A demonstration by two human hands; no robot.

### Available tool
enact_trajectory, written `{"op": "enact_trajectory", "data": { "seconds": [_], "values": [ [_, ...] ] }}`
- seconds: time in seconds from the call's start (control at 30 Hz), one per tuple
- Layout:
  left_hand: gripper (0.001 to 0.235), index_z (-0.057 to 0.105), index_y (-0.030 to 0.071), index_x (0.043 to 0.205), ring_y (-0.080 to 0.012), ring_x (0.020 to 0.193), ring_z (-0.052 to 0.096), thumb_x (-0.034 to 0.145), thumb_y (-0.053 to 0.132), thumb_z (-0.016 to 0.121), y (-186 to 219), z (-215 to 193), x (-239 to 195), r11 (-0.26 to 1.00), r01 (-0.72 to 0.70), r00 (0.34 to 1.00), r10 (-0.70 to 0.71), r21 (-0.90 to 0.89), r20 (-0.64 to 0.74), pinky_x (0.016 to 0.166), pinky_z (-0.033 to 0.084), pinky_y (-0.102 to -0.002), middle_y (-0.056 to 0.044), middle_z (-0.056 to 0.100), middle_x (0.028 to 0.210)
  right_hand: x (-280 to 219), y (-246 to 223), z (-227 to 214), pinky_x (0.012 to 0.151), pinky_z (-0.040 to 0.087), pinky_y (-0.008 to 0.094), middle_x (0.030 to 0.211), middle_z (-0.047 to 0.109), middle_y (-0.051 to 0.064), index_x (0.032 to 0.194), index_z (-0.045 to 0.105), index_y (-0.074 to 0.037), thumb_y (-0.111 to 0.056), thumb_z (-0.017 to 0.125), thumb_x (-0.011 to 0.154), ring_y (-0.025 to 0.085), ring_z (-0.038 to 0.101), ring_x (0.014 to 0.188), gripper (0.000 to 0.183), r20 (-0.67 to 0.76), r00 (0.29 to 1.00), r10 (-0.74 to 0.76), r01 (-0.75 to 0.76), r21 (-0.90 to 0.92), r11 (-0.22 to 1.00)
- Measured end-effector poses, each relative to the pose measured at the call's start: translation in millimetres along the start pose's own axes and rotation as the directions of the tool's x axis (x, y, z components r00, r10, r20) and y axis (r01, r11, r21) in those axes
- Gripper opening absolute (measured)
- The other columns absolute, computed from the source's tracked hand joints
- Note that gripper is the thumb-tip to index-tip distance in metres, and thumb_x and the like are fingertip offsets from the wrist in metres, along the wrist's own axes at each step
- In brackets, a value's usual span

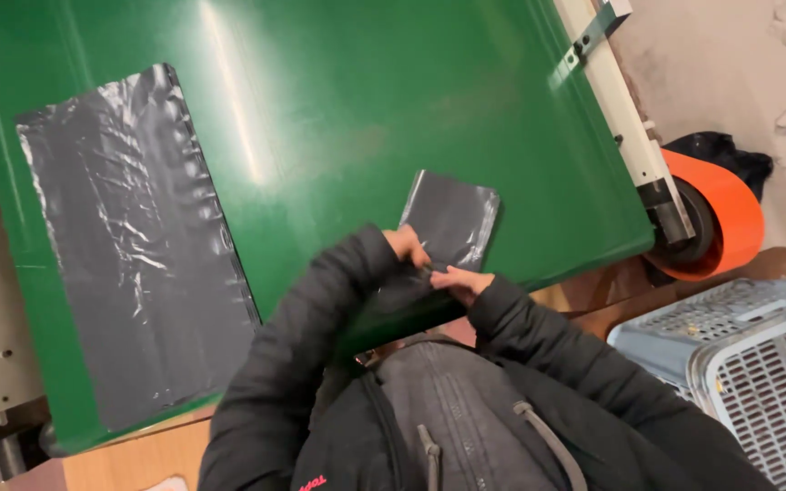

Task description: Fold plastic bags and insert them into yellow printed sleeves.

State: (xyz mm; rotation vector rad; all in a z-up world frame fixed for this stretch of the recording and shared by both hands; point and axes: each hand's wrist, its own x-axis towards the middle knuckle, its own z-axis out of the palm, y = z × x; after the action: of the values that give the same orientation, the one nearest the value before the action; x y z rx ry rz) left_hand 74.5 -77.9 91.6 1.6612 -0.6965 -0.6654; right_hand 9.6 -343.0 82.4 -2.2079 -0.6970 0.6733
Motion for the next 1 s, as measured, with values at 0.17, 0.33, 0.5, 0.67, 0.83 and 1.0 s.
{"op": "enact_trajectory", "data": {
  "seconds": [0.17, 0.33, 0.5, 0.67, 0.83, 1.0],
  "values": [
    [0.060, 0.074, 0.004, 0.108, -0.0214, 0.085, 0.070, 0.094, 0.056, 0.046, -10, -13, 7, 0.827, 0.352, 0.874, -0.458, -0.438, -0.163, 0.077, 0.054, -0.033, -0.008, 0.078, 0.093, 24, 64, -30, 0.098, 0.051, 0.040, 0.130, 0.069, 0.017, 0.135, 0.059, 0.003, -0.024, 0.047, 0.107, 0.029, 0.067, 0.116, 0.041, -0.340, 0.909, 0.241, -0.092, 0.398, 0.913],
    [0.034, 0.062, 0.002, 0.096, -0.0450, 0.090, 0.062, 0.101, 0.035, 0.060, -60, 32, 26, 0.814, 0.459, 0.678, -0.061, 0.357, -0.732, 0.078, 0.049, -0.052, -0.023, 0.065, 0.096, 52, 123, -28, 0.102, 0.051, 0.040, 0.128, 0.068, 0.019, 0.134, 0.056, 0.006, -0.028, 0.046, 0.104, 0.030, 0.067, 0.114, 0.047, -0.018, 0.946, 0.324, -0.134, 0.887, 0.442],
    [0.035, 0.060, 0.003, 0.096, -0.0453, 0.090, 0.061, 0.095, 0.037, 0.066, -25, 33, 11, 0.809, 0.511, 0.614, -0.106, 0.291, -0.782, 0.076, 0.050, -0.053, -0.022, 0.062, 0.100, 20, 83, -50, 0.081, 0.053, 0.042, 0.115, 0.066, 0.025, 0.133, 0.056, 0.007, -0.031, 0.066, 0.099, 0.031, 0.066, 0.092, 0.051, -0.362, 0.789, 0.497, -0.371, 0.365, 0.854],
    [0.051, 0.062, 0.004, 0.110, -0.0381, 0.105, 0.060, 0.087, 0.048, 0.075, 49, 57, -150, 0.760, 0.431, 0.558, 0.200, 0.487, -0.806, 0.085, 0.052, -0.049, -0.015, 0.064, 0.110, 27, -65, -23, 0.070, 0.053, 0.036, 0.097, 0.065, 0.025, 0.125, 0.064, -0.001, -0.028, 0.077, 0.092, 0.030, 0.068, 0.076, 0.045, -0.467, 0.878, 0.105, -0.086, 0.062, 0.994],
    [0.092, 0.062, 0.001, 0.122, -0.0420, 0.131, 0.046, 0.057, 0.061, 0.084, 68, 62, -310, 0.544, 0.655, 0.542, 0.145, 0.524, -0.828, 0.094, 0.040, -0.061, -0.019, 0.058, 0.132, 94, -187, 103, 0.113, 0.036, 0.054, 0.139, 0.052, 0.026, 0.134, 0.056, 0.002, -0.041, 0.086, 0.061, 0.047, 0.044, 0.134, 0.090, 0.092, 0.773, -0.628, 0.605, -0.405, 0.685],
    [0.095, 0.060, 0.000, 0.130, -0.0410, 0.140, 0.040, 0.058, 0.054, 0.086, 12, 73, -389, 0.484, 0.774, 0.411, 0.106, 0.408, -0.906, 0.104, 0.037, -0.064, -0.019, 0.053, 0.144, 147, -259, 160, 0.115, 0.031, 0.058, 0.145, 0.046, 0.025, 0.134, 0.058, -0.001, -0.045, 0.088, 0.060, 0.046, 0.037, 0.140, 0.091, 0.175, 0.719, -0.673, 0.670, -0.430, 0.604]
  ]
}}
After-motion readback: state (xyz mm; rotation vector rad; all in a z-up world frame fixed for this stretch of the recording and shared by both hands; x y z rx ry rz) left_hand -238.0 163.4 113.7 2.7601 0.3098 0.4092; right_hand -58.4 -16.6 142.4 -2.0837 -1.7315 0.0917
